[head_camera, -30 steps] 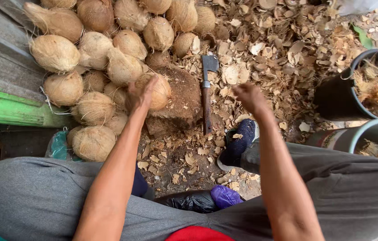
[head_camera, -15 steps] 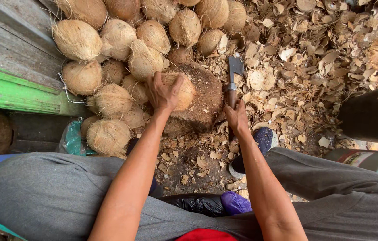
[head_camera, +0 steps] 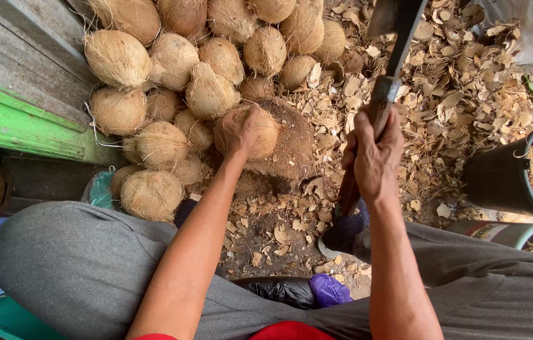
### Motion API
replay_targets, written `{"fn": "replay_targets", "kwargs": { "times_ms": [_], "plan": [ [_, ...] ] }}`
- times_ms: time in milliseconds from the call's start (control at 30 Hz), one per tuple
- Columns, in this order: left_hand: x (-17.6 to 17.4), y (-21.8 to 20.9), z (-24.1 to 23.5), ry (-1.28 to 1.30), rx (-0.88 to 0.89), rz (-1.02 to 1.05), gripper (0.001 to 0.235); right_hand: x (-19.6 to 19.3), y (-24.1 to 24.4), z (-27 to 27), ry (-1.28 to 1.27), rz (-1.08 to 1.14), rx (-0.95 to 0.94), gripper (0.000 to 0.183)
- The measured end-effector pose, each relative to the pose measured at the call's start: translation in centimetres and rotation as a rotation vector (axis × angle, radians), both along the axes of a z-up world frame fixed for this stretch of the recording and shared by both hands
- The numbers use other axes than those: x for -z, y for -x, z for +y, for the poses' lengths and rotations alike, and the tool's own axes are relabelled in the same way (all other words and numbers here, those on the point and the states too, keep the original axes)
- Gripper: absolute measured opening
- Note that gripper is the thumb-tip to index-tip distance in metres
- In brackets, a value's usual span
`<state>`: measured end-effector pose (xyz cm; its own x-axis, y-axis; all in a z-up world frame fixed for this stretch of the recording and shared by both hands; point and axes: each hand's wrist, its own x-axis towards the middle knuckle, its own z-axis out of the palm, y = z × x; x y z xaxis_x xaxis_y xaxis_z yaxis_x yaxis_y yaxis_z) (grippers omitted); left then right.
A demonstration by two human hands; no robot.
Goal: The person sits on the ground and uses a machete to peel the fibrous husk off a coconut. They repeatedly strike and scrape the coconut against a wooden stump, rotating it to remove the husk in sections.
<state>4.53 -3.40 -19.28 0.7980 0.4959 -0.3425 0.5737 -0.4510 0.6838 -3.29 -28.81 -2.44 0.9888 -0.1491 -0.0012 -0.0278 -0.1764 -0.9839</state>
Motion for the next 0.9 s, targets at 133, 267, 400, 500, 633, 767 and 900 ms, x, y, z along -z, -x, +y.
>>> {"fn": "replay_targets", "kwargs": {
  "times_ms": [133, 267, 400, 500, 633, 767, 900],
  "plan": [
    [0.4, 0.4, -0.3, -0.038, -0.075, -0.03, 0.084, 4.2, 4.3, 3.9, -0.134, 0.038, -0.153, 0.008],
    [0.0, 0.8, -0.9, -0.074, -0.093, -0.103, 0.083, 7.0, 7.0, 7.2, 0.163, 0.497, -0.209, 0.032],
    [-0.7, 0.9, -1.2, 0.066, -0.08, -0.009, 0.073, 6.2, 6.3, 5.6, 0.208, 0.31, -0.179, 0.031],
    [-0.9, 1.1, -0.8, -0.035, -0.115, -0.078, 0.068, 6.5, 5.9, 4.7, -0.06, 0.01, -0.097, 0.029],
    [-1.2, 0.8, -1.0, -0.011, -0.093, -0.05, 0.069, 8.9, 5.4, 6.1, 0.001, 0.145, -0.129, 0.023],
    [-1.3, 1.6, -1.5, 0.013, -0.042, -0.134, 0.062, 9.9, 5.7, 6.6, 0.301, 0.405, -0.258, 0.031],
    [-0.4, 1.1, -1.2, -0.069, -0.068, -0.146, 0.072, 9.1, 6.3, 4.7, -0.098, 0.154, -0.128, 0.042]
  ]
}}
